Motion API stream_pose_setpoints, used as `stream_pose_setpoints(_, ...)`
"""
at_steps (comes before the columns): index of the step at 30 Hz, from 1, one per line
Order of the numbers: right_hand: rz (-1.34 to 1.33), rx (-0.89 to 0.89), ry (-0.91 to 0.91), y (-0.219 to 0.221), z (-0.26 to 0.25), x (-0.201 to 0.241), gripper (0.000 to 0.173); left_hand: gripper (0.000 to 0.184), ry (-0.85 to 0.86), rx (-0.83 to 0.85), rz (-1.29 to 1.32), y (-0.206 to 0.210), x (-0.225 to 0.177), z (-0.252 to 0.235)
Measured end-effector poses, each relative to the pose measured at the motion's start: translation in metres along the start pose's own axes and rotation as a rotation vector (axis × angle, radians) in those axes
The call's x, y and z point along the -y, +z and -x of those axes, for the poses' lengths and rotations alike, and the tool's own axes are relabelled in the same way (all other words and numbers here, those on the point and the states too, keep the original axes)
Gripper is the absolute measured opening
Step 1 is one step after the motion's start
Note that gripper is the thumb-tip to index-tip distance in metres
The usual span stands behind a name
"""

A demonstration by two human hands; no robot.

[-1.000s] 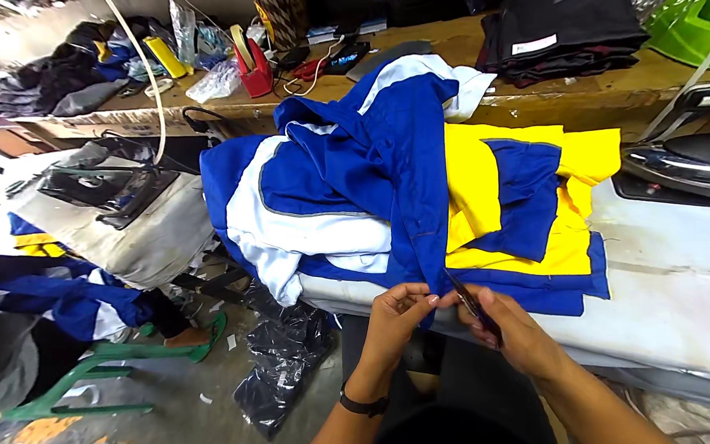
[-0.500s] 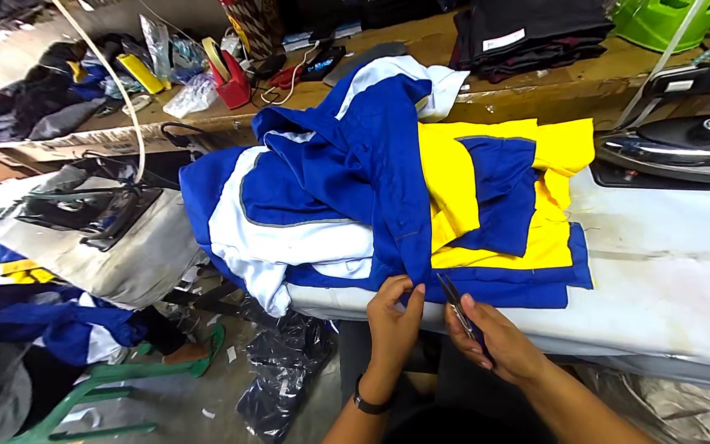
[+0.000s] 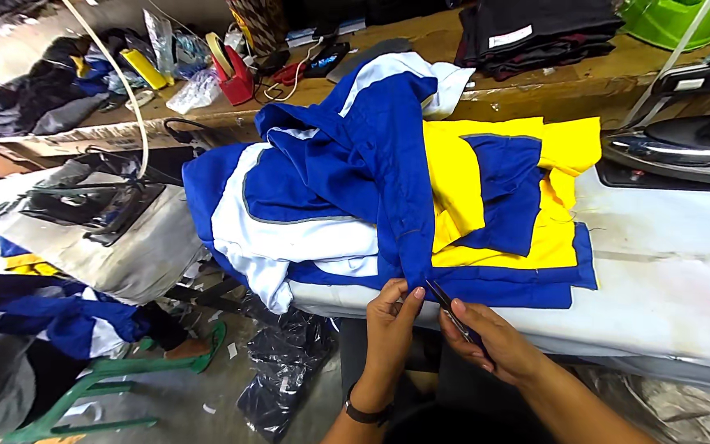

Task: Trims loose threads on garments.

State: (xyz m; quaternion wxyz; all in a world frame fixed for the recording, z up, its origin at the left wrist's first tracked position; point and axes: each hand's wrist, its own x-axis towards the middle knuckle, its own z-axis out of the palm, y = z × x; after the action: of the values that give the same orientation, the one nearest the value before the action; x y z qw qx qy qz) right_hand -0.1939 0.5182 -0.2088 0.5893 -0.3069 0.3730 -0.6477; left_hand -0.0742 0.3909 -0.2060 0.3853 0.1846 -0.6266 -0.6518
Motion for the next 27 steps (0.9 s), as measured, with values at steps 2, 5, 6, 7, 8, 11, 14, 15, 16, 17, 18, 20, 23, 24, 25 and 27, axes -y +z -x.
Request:
stream_pose_setpoints(2, -0.018, 0.018, 0.013, 0.000, 0.000, 0.000, 0.041, 0.013, 0.007, 0.016, 0.002, -0.001, 0.002, 0.000)
stream_pose_setpoints(5, -0.028, 0.019, 0.026, 0.000, -0.002, -0.001, 0.041, 0.013, 0.008, 0.010, 0.008, -0.001, 0.002, 0.000)
stream_pose_setpoints(6, -0.029, 0.015, 0.027, 0.000, -0.002, -0.002, 0.041, 0.013, 0.009, 0.006, 0.007, -0.001, 0.003, -0.001)
stream_pose_setpoints(7, -0.031, 0.010, 0.029, 0.000, -0.002, -0.002, 0.041, 0.013, 0.011, 0.004, 0.004, -0.001, 0.003, -0.001)
stream_pose_setpoints(8, -0.031, 0.003, 0.031, 0.001, -0.002, -0.002, 0.041, 0.013, 0.014, 0.002, -0.003, -0.001, 0.003, -0.001)
stream_pose_setpoints(11, -0.023, -0.008, 0.035, 0.001, -0.001, -0.001, 0.040, 0.013, 0.028, -0.003, -0.006, -0.001, 0.003, -0.002)
stream_pose_setpoints(14, -0.016, -0.023, 0.030, 0.002, -0.001, 0.000, 0.041, 0.013, 0.056, -0.015, -0.015, 0.002, 0.004, -0.002)
stream_pose_setpoints(15, -0.009, -0.042, 0.028, 0.003, -0.001, 0.000, 0.041, 0.013, 0.071, -0.025, -0.025, 0.003, 0.005, -0.002)
stream_pose_setpoints(16, 0.001, -0.069, 0.030, 0.005, -0.001, 0.001, 0.041, 0.013, 0.094, -0.036, -0.034, 0.004, 0.007, -0.002)
stream_pose_setpoints(17, 0.002, -0.101, 0.035, 0.008, -0.001, 0.002, 0.042, 0.013, 0.119, -0.048, -0.039, 0.005, 0.009, -0.002)
stream_pose_setpoints(18, -0.021, -0.126, 0.049, 0.011, -0.001, 0.004, 0.043, 0.013, 0.141, -0.058, -0.037, 0.007, 0.011, -0.002)
stream_pose_setpoints(20, -0.187, -0.107, 0.118, 0.014, 0.000, 0.009, 0.046, 0.014, 0.175, -0.064, -0.018, 0.010, 0.014, -0.003)
stream_pose_setpoints(23, -0.485, 0.068, 0.202, 0.010, -0.001, 0.013, 0.050, 0.015, 0.167, -0.058, 0.041, 0.013, 0.013, -0.003)
stream_pose_setpoints(24, -0.422, 0.057, 0.169, 0.010, -0.003, 0.012, 0.049, 0.015, 0.146, -0.063, 0.064, 0.014, 0.012, -0.002)
stream_pose_setpoints(25, -0.243, -0.018, 0.098, 0.011, -0.004, 0.010, 0.047, 0.016, 0.121, -0.069, 0.083, 0.015, 0.012, -0.001)
stream_pose_setpoints(27, 0.153, -0.173, -0.094, 0.013, -0.007, 0.003, 0.040, 0.016, 0.082, -0.077, 0.115, 0.016, 0.010, 0.000)
